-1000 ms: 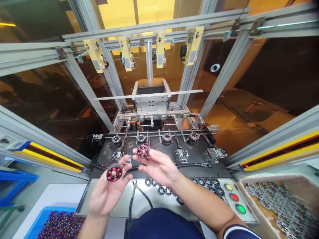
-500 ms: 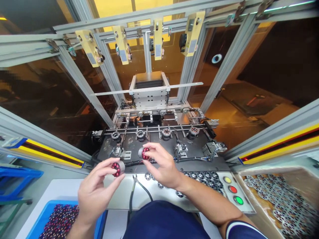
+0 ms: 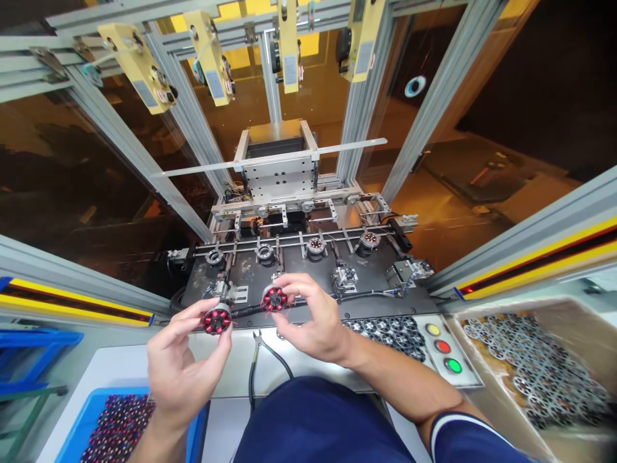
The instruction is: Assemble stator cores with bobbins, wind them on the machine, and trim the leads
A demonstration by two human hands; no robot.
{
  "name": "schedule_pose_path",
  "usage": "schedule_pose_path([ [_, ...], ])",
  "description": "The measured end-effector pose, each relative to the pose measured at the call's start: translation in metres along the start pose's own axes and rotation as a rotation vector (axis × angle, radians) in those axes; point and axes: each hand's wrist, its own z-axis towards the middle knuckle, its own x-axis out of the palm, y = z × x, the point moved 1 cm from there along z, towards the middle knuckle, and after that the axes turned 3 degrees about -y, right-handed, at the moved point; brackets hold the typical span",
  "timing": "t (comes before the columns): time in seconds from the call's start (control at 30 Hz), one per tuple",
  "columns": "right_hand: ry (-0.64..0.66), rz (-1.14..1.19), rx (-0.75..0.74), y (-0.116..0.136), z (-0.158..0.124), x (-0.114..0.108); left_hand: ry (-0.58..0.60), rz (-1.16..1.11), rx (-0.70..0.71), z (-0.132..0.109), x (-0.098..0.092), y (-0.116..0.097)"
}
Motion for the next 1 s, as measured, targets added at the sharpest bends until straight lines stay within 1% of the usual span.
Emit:
schedule_pose_path([
  [0.27,0.035,0.004,0.037,-0.006,-0.006,0.002,0.043,0.041,0.004,-0.003,0.005,0.003],
  [0.37,0.045,0.011,0.057,-0.007,-0.007,0.002,0.051,0.057,0.051,-0.004,0.006,0.003],
  [0.5,0.04,0.019,0.037,-0.006,-0.007,0.001,0.057,0.093,0.1,-0.005,0.005,0.003],
  [0.73,0.049,0.017,0.061,-0.006,-0.008,0.001,0.033,0.112,0.109,-0.009,0.005,0.003],
  [0.9,0.071,0.034,0.07,-0.006,-0.01,0.002,0.031,0.121,0.054,-0.011,0.004,0.004],
  [1.0,0.076,0.025,0.069,-0.006,-0.01,0.003,0.027,0.088,0.087,-0.011,0.003,0.004],
])
